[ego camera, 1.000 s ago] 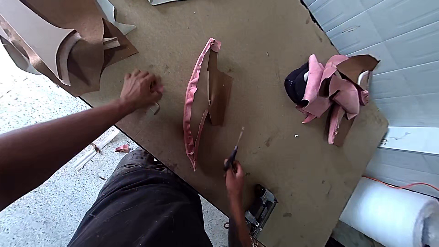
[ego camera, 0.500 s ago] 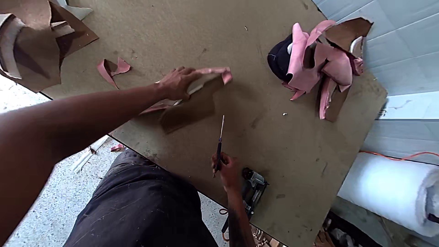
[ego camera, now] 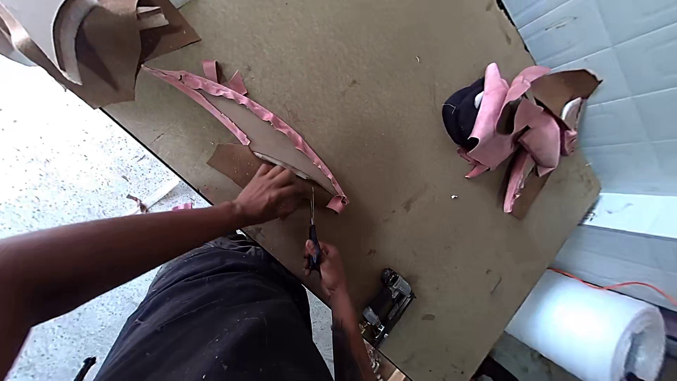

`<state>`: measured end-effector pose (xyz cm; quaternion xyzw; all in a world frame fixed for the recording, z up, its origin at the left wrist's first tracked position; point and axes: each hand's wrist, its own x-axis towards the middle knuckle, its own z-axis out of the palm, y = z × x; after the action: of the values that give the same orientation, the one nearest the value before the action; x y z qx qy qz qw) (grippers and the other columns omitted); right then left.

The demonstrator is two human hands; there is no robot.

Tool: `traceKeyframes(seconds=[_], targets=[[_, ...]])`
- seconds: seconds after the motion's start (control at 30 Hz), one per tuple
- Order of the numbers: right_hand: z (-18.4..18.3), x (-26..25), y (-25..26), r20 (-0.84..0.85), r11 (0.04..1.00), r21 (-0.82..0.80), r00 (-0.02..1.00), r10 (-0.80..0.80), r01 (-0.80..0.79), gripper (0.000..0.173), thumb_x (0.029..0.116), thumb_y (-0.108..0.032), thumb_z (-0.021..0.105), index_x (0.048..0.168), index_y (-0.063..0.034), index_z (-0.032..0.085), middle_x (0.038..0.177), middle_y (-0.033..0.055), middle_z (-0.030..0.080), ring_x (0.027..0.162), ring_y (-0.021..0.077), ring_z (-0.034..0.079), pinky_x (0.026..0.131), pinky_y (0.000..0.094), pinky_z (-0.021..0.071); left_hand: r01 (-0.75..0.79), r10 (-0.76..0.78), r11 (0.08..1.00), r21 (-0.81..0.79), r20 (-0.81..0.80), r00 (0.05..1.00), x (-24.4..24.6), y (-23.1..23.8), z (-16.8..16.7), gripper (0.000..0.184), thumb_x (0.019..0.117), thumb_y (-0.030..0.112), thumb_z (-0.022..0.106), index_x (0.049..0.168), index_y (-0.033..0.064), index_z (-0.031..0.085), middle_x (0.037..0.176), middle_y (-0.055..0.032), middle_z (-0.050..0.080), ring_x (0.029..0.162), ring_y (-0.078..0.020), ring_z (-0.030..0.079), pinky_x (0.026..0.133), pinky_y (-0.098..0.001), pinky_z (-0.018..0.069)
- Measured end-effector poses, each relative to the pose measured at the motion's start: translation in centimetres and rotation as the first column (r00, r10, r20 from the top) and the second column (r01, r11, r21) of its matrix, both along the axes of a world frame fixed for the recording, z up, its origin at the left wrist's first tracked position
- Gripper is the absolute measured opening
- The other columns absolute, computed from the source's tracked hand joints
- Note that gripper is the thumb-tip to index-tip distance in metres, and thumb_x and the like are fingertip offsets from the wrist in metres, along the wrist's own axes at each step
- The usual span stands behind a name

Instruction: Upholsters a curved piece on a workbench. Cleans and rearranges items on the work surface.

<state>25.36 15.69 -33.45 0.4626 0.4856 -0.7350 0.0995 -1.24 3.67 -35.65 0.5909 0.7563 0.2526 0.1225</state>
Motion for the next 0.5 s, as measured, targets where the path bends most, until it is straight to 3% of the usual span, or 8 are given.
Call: traceKeyframes(seconds=[0.13,0.23,0.33,0.5], targets=[[-0.2,-1.2,-0.7,-0.037,0.997,-0.020,0.997,-0.071,0.071,0.044,0.0966,-0.039,0.069,0.090,0.0041,0.064,0.076,0.0149,0.064,0.057,0.0185,0.061,0.049,0.0314,0.0548,-0.152,0.152,0.988,-0.026,0.012,0.988,2.8,1.0,-2.2,0.038,0.0901,0.046,0.069,0.125,0.0296,0.068,0.117,0.0015,0.065,0.110,-0.0229,0.059,0.087,-0.0486,0.0467],[0.0,-1.5,-1.0,-0.035,0.993,-0.015,0.993,-0.115,0.115,0.043,0.0971,-0.037,0.069,0.091,0.0048,0.063,0.074,0.0149,0.063,0.055,0.0182,0.060,0.047,0.0306,0.0532,-0.208,0.208,0.978,0.013,-0.016,0.978,2.8,2.2,-3.0,0.021,0.0969,0.035,0.058,0.109,0.0278,0.073,0.107,0.0046,0.065,0.102,-0.0189,0.059,0.080,-0.0428,0.0443],[0.0,-1.9,-1.3,-0.016,0.991,-0.013,0.991,-0.136,0.135,0.043,0.0968,-0.038,0.069,0.092,0.0041,0.064,0.074,0.0143,0.063,0.054,0.0168,0.059,0.046,0.0289,0.0525,-0.198,0.198,0.980,0.021,0.016,0.980,2.5,2.4,-2.7,0.019,0.0971,0.031,0.057,0.098,0.0251,0.075,0.098,0.0047,0.064,0.097,-0.0183,0.058,0.080,-0.0421,0.0433],[-0.7,-2.4,-1.8,-0.025,0.984,-0.033,0.984,-0.177,0.176,0.044,0.0964,-0.042,0.070,0.092,0.0017,0.065,0.071,0.0118,0.061,0.051,0.0151,0.056,0.045,0.0273,0.0495,-0.119,0.116,0.992,0.031,0.096,0.989,2.3,2.4,-1.7,0.016,0.0964,0.028,0.059,0.097,0.0260,0.075,0.097,0.0067,0.063,0.097,-0.0151,0.057,0.082,-0.0392,0.0438]])
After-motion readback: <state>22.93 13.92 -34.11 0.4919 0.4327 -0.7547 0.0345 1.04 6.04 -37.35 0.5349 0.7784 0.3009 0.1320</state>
